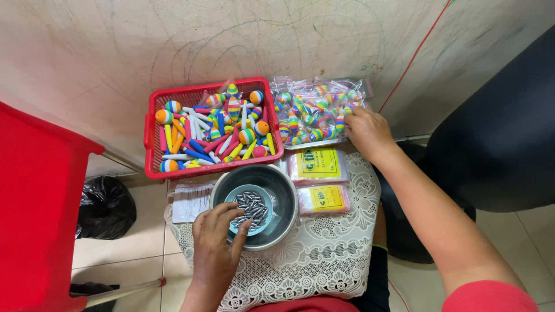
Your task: The person places colorful toy floats into small clear plastic bags, adding a small piece of metal to each bag, and then arranges the bags on a table.
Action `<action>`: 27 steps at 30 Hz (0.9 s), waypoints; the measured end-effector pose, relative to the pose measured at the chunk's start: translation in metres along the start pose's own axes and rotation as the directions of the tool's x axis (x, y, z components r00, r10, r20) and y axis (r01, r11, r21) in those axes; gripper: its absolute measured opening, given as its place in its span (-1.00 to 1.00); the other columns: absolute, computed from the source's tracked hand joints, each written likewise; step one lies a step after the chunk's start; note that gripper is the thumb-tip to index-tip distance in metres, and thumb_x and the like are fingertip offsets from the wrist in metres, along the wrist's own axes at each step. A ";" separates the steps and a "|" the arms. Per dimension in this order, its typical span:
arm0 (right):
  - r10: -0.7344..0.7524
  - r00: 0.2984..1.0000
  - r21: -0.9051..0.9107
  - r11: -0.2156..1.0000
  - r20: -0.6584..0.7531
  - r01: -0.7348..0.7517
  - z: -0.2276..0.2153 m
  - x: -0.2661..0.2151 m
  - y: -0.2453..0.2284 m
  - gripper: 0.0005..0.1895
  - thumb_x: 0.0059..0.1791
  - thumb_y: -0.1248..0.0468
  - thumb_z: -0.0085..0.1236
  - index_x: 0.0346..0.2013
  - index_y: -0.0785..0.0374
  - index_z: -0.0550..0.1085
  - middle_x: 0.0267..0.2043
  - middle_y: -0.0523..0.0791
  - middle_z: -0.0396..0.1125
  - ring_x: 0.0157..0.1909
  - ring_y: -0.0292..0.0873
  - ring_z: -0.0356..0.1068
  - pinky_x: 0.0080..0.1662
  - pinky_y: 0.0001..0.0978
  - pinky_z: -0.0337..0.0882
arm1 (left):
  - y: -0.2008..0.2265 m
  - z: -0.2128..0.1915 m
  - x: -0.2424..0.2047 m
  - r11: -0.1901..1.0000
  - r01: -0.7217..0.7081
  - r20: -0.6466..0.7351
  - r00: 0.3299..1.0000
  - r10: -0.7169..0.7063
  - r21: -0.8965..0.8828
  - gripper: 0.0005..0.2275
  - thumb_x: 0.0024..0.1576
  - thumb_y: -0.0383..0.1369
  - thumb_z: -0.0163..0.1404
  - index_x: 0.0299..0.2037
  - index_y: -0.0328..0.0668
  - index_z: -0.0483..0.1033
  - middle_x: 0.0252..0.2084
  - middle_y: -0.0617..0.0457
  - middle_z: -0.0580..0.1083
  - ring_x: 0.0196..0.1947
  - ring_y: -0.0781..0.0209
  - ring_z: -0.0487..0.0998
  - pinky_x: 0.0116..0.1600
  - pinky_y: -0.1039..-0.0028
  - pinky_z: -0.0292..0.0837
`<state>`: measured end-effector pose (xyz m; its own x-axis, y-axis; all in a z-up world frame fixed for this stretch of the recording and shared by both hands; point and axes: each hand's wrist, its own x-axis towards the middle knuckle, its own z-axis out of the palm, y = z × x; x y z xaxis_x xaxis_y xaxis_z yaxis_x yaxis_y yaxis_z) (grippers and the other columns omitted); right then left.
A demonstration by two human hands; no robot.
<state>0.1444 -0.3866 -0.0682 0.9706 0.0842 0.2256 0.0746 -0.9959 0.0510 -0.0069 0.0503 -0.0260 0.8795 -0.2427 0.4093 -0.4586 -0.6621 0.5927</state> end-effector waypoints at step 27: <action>-0.009 0.925 0.345 0.926 -0.381 0.151 -0.039 -0.191 -0.166 -0.83 0.02 0.25 0.24 -0.19 0.29 0.56 -0.13 0.01 0.47 -0.05 0.00 0.44 0.04 -0.14 0.40 | 0.002 -0.030 -0.007 0.998 -0.049 -0.083 0.995 0.053 0.041 -0.82 0.20 -0.26 0.11 -0.07 -0.09 0.57 0.05 0.04 0.53 0.09 0.16 0.52 0.29 0.18 0.16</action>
<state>-0.0619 -0.2356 -0.0815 0.8096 0.0994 0.5785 0.2950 -0.9209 -0.2547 -0.0177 0.0717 -0.0070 0.8407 -0.2177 0.4959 -0.4957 -0.6781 0.5426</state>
